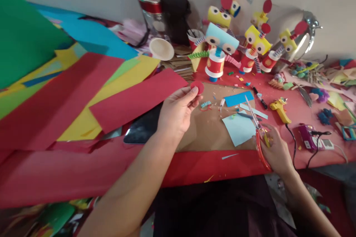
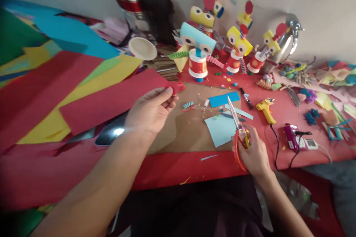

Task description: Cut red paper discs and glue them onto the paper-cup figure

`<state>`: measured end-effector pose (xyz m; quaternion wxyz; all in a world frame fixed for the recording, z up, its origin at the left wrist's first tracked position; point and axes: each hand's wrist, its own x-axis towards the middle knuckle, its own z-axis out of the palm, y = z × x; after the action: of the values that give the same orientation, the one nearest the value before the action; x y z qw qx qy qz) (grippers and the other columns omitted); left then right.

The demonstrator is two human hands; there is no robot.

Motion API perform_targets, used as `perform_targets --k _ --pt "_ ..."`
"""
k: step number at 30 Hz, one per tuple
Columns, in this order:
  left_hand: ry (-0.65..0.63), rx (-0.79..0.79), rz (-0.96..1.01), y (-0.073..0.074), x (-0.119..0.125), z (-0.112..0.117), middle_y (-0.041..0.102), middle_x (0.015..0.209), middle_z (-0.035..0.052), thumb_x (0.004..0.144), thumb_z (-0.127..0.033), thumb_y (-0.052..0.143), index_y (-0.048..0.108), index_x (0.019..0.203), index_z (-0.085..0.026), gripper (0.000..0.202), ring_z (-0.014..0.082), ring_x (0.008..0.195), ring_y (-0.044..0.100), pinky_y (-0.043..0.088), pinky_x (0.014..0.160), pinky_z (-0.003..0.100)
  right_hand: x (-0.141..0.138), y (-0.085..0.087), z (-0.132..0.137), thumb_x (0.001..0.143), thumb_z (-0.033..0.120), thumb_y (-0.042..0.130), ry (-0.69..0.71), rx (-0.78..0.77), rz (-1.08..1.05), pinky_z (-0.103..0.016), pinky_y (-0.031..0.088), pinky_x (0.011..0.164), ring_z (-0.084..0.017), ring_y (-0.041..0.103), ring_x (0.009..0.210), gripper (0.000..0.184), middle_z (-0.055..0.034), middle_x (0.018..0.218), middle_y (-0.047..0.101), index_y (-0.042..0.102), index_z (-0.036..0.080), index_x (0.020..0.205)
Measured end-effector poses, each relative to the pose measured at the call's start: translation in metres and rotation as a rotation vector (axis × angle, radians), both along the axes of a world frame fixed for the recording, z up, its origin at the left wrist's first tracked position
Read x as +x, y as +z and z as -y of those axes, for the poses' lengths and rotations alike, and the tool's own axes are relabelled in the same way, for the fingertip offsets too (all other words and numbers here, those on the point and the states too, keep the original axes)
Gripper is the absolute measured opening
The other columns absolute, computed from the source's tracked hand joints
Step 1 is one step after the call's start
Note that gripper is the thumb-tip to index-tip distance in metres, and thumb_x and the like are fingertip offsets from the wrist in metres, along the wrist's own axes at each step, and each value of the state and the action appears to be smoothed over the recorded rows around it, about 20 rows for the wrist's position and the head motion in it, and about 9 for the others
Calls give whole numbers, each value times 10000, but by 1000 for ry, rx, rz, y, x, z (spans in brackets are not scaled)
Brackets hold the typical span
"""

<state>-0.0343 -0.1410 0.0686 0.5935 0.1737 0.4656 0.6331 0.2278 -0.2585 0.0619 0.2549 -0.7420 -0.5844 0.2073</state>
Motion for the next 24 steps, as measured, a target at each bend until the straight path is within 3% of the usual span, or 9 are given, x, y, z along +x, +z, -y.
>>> perform_targets --k 5,10,13,18,24 --pt "-120 -71 -43 7 14 7 655 610 -26 713 -38 762 667 579 -181 218 72 600 581 454 589 188 37 5 35 856 355 518 -50 -58 289 -311 522 666 -233 727 815 328 -57 981 758 612 261 1156" --pt "-158 -135 -79 9 24 10 664 621 -22 724 16 711 674 586 -179 242 71 594 561 456 588 193 52 6 53 885 377 471 -72 -126 400 -324 525 669 -243 738 814 335 -61 990 770 613 258 1164" --pt "-168 -120 -89 5 25 9 677 645 -10 724 21 705 678 603 -173 230 70 592 572 468 613 206 51 -1 42 894 370 462 -55 -121 382 -330 522 689 -253 733 843 361 -86 983 764 607 220 1188" --pt "-163 -144 -109 -1 22 5 657 637 -15 677 -6 738 684 609 -174 189 62 564 562 469 587 192 41 -10 2 880 310 493 -30 -106 379 -312 489 677 -245 715 820 347 -94 989 762 620 206 1186" --pt "-190 -102 -122 -7 19 3 678 668 6 657 -39 759 696 643 -166 143 81 582 586 470 588 194 31 4 -32 936 319 470 -22 -179 585 -306 448 659 -250 690 835 381 -130 1023 728 613 193 1266"
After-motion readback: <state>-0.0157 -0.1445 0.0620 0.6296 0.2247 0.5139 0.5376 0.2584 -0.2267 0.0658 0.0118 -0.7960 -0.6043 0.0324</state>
